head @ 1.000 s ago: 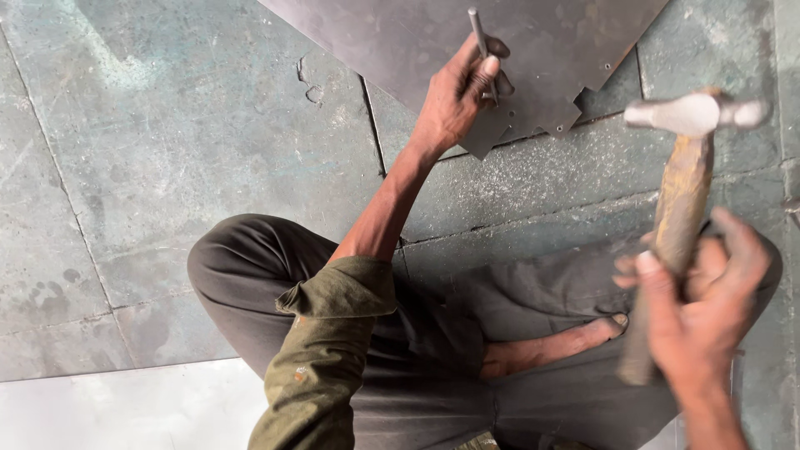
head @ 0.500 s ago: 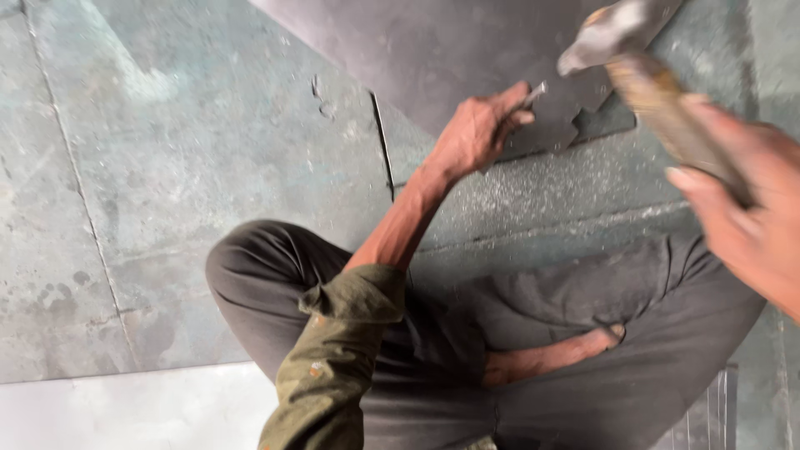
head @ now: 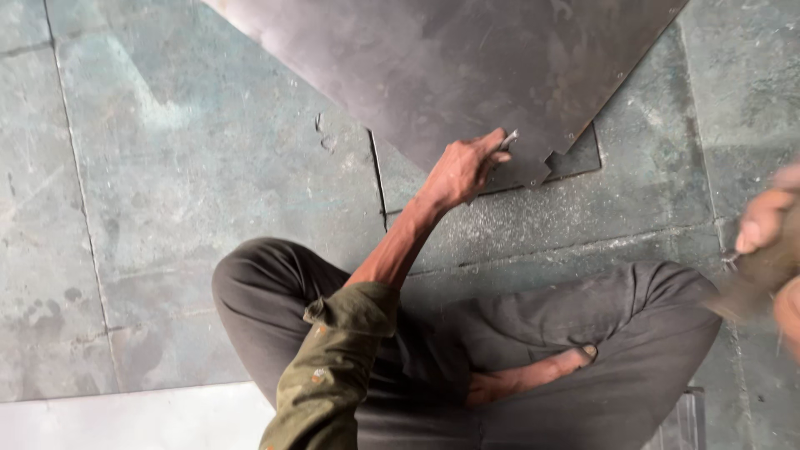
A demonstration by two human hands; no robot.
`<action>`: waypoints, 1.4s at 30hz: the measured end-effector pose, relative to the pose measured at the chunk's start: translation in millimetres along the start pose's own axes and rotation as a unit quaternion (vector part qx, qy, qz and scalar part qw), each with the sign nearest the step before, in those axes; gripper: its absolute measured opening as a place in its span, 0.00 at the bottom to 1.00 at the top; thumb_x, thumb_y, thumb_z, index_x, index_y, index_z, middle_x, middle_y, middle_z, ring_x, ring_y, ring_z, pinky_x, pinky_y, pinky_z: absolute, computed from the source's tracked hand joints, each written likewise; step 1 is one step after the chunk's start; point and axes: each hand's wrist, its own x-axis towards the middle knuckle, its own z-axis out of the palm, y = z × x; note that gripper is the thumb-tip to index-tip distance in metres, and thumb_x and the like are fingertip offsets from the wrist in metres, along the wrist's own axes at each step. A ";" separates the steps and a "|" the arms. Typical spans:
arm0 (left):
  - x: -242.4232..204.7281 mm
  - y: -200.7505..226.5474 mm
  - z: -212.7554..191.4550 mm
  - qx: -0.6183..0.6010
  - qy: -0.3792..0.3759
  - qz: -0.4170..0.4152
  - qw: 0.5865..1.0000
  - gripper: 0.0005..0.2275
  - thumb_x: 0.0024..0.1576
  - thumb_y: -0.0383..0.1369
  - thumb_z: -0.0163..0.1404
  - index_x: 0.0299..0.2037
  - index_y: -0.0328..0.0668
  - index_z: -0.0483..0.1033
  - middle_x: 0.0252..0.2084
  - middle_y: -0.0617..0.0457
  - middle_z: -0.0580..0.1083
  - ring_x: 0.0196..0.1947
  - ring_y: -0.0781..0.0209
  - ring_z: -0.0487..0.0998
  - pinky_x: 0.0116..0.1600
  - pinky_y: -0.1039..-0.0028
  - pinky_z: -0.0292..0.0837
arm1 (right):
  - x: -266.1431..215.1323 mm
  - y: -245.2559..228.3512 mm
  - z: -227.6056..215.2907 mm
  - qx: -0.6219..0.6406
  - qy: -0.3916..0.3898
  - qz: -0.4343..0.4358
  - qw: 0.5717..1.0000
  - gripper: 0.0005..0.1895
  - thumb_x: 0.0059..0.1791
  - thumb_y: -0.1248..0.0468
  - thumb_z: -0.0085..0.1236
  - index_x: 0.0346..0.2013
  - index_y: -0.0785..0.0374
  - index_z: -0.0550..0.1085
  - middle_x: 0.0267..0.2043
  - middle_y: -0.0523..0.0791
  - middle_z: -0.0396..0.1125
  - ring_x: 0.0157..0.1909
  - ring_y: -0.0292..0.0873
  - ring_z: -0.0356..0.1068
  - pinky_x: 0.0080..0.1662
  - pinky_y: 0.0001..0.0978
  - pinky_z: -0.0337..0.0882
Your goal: The person sits on the floor and uses a hammer and chisel to attach small metal brackets to a large metal sheet. They repeatedly position the brackets, strike them with the hammer, and adjust the sheet's position to continue the assembly process.
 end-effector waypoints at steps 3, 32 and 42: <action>-7.4 3.2 -1.6 -0.023 -0.006 -0.003 1.000 0.08 0.69 0.37 0.44 0.44 0.42 0.63 0.34 0.45 0.76 0.28 0.47 0.79 0.34 0.59 0.71 | 6.6 -8.4 10.5 -0.071 -0.124 0.037 0.989 0.27 0.50 0.68 0.59 0.64 0.71 0.67 0.49 0.57 0.71 0.41 0.53 0.74 0.41 0.42 0.74; 42.8 25.7 -7.1 0.244 -0.006 0.041 0.969 0.12 0.53 0.26 0.53 0.46 0.47 0.80 0.41 0.41 0.81 0.36 0.45 0.81 0.42 0.60 0.78 | -197.6 -40.3 6.6 0.236 -0.008 0.526 0.817 0.28 0.54 0.68 0.51 0.71 0.65 0.64 0.39 0.48 0.71 0.31 0.36 0.68 0.32 0.29 0.69; 6.1 18.0 15.4 0.012 0.063 -0.119 0.991 0.04 0.65 0.26 0.48 0.46 0.36 0.73 0.40 0.46 0.82 0.42 0.52 0.84 0.41 0.66 0.79 | -183.7 -35.0 9.8 0.261 -0.004 0.505 0.822 0.28 0.54 0.70 0.51 0.71 0.63 0.64 0.38 0.47 0.71 0.29 0.34 0.66 0.32 0.27 0.67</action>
